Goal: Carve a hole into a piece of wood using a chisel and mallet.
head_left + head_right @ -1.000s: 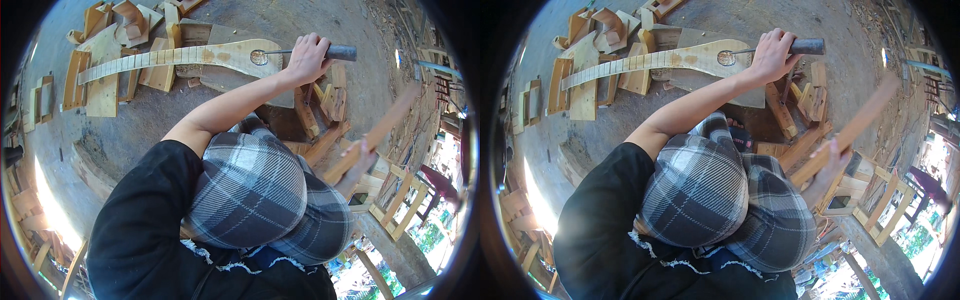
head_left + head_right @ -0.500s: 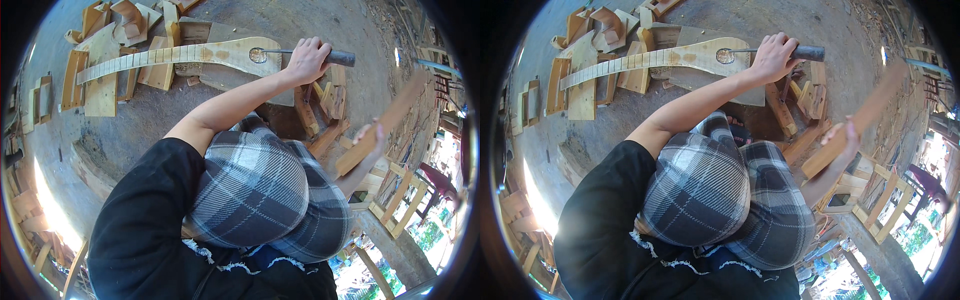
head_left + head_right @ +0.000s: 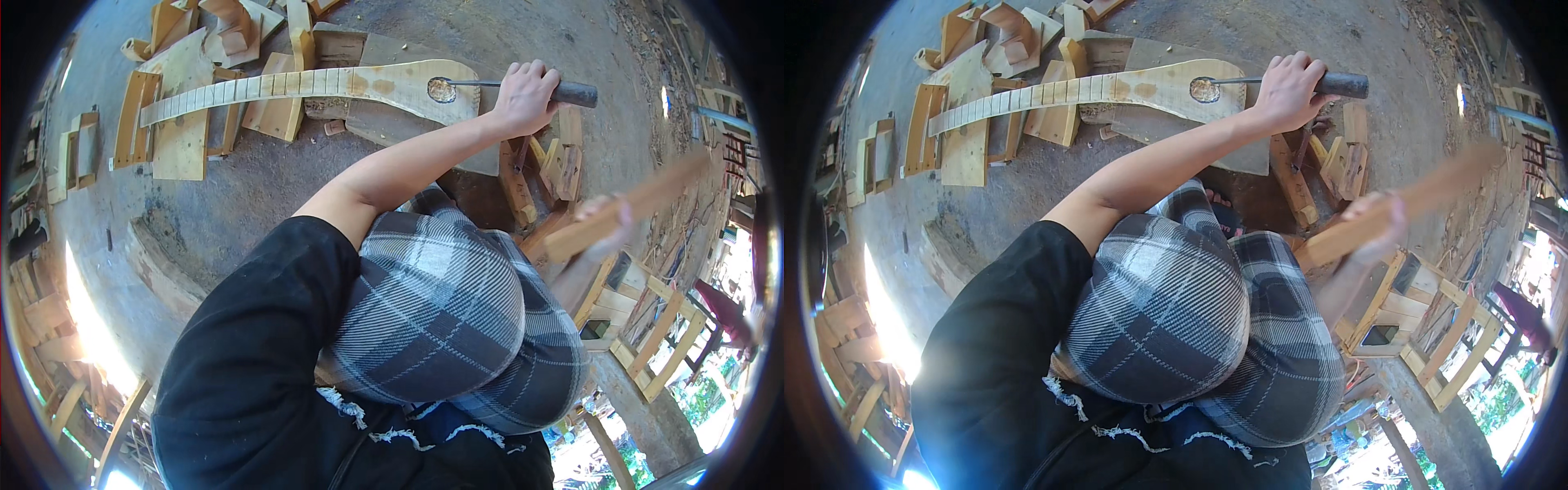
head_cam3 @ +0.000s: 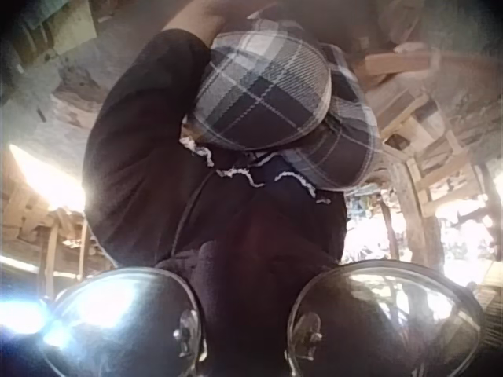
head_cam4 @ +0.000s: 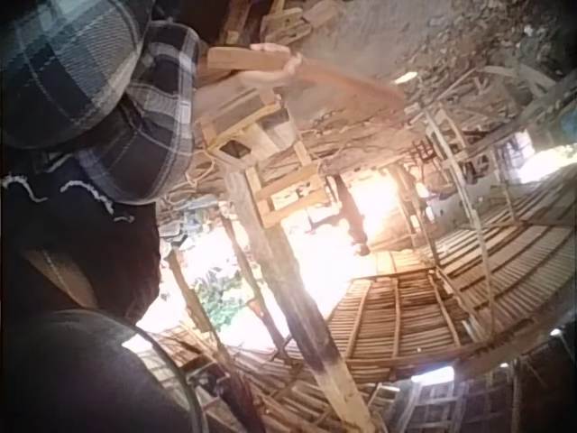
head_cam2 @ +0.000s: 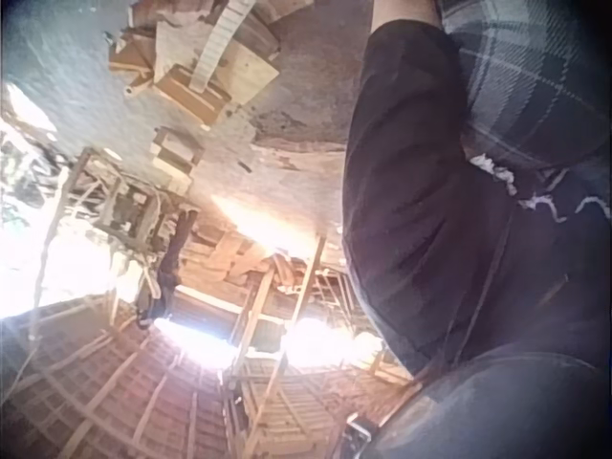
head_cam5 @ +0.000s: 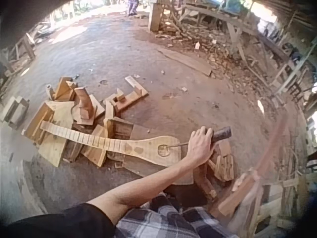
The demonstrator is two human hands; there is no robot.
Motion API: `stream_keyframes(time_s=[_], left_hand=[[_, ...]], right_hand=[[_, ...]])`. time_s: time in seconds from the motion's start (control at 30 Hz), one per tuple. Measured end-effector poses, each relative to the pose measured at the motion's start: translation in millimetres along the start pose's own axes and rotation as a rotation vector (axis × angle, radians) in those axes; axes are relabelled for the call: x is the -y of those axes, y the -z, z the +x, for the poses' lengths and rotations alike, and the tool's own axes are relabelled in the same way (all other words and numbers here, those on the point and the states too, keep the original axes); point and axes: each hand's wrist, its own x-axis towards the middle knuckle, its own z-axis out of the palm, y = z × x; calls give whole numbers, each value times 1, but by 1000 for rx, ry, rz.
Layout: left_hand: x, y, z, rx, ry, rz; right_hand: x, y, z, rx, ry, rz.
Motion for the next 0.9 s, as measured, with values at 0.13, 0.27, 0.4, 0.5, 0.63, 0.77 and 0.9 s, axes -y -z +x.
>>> stream_keyframes(time_s=[0.13,0.27,0.4,0.5,0.63,0.77,0.9], left_hand=[[3,-8,-7,66,42,29],[9,-5,-5,38,32,28],[6,-14,-2,61,65,27],[10,-18,-6,54,54,38],[13,-12,-7,51,55,65],[7,-11,-6,57,48,53],[13,-11,-10,110,89,86]], right_hand=[[-21,-6,1,85,-153,-791],[9,-14,7,-18,-111,-568],[-14,1,11,-153,-67,-350],[-14,-2,13,15,-378,-760],[29,3,24,-119,-150,-471],[-14,9,22,-329,12,-163],[-32,17,16,9,-307,-768]])
